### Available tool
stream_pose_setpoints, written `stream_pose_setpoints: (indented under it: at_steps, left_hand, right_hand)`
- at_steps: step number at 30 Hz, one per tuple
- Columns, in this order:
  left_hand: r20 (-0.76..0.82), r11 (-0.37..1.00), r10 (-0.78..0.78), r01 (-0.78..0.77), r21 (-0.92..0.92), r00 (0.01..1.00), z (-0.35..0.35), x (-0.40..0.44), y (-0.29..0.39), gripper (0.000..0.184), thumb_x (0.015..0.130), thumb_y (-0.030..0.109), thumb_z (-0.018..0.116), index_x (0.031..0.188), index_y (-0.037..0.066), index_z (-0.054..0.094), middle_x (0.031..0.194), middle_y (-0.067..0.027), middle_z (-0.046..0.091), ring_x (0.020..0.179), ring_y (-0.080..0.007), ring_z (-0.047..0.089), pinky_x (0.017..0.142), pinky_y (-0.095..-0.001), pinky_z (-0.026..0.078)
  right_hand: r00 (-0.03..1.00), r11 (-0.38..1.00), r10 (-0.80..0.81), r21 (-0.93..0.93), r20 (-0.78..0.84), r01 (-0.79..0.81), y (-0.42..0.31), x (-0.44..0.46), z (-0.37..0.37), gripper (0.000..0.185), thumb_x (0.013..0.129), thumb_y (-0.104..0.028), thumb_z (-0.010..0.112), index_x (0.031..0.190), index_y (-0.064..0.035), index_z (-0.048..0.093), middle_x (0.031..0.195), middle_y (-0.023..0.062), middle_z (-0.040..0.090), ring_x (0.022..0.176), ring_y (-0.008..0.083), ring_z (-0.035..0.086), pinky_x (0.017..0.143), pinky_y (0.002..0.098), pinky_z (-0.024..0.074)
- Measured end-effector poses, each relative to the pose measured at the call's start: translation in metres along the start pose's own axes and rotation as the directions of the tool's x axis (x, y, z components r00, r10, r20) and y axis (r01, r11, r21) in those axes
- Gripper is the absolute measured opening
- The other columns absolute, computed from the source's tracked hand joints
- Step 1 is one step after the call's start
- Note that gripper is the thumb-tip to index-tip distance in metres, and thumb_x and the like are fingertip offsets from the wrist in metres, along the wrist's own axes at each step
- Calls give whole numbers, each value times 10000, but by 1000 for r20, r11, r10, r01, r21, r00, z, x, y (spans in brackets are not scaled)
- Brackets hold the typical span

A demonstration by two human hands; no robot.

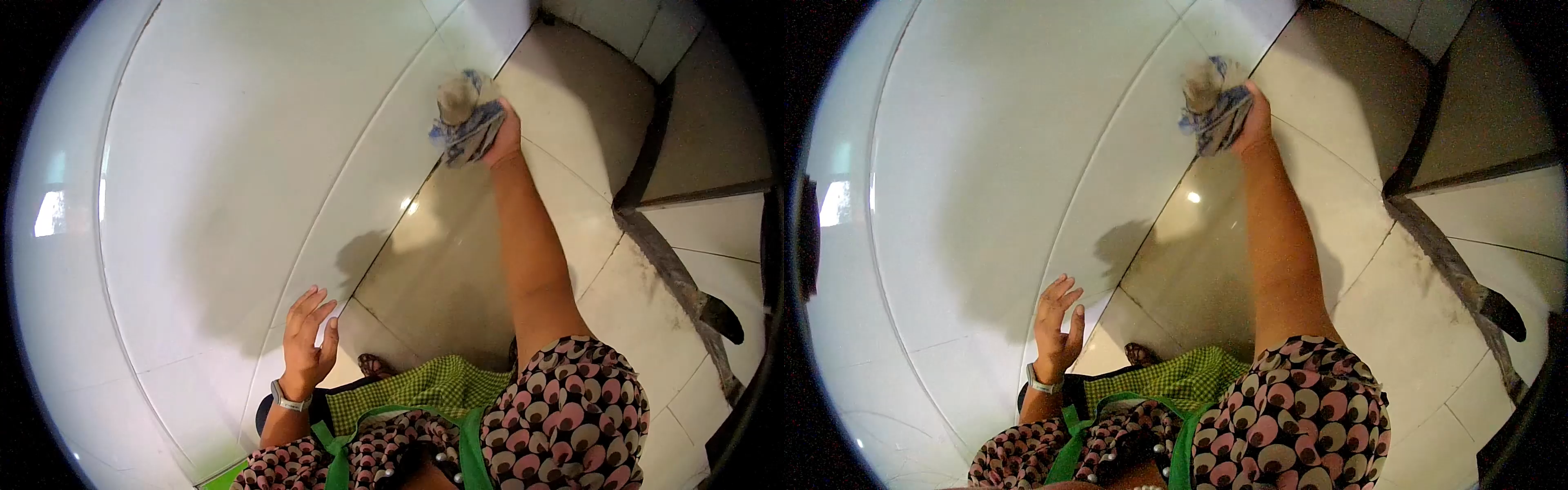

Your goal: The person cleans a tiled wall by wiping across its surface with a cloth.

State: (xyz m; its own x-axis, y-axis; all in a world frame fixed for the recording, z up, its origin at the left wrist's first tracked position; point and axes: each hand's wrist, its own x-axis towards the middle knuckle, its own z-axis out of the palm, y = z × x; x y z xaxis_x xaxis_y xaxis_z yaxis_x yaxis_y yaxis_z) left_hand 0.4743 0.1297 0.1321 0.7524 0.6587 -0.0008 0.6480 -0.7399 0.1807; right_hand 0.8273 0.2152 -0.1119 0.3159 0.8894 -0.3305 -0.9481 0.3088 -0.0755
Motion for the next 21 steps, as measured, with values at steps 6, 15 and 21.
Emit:
stream_pose_setpoints:
  at_steps: [6,15,21]
  left_hand:
    - [-14,1000,-28,28,1,1000,-2,-11,3,237,766,-20,605,1001,0,621,1141,-163,574,1118,-362,523,924,-414,430]
    - [-20,999,-29,28,-18,999,-5,-8,8,239,773,-20,606,1011,1,621,1129,-172,577,1113,-358,529,922,-421,431]
    - [-38,997,-48,46,-57,998,-14,-13,12,262,760,-31,616,1020,-4,615,1129,-171,578,1110,-363,532,916,-418,438]
  right_hand:
    - [970,979,-137,-120,201,163,-29,16,44,423,841,-316,470,1118,-10,565,1007,150,626,910,310,605,851,440,469]
    - [590,252,-807,-884,34,394,-45,76,65,502,695,-205,658,1171,-80,557,1103,150,530,1048,314,533,919,424,433]
    - [550,357,-799,-545,243,759,2,21,123,427,775,-135,593,1182,-17,541,1031,99,595,934,215,575,828,319,454]
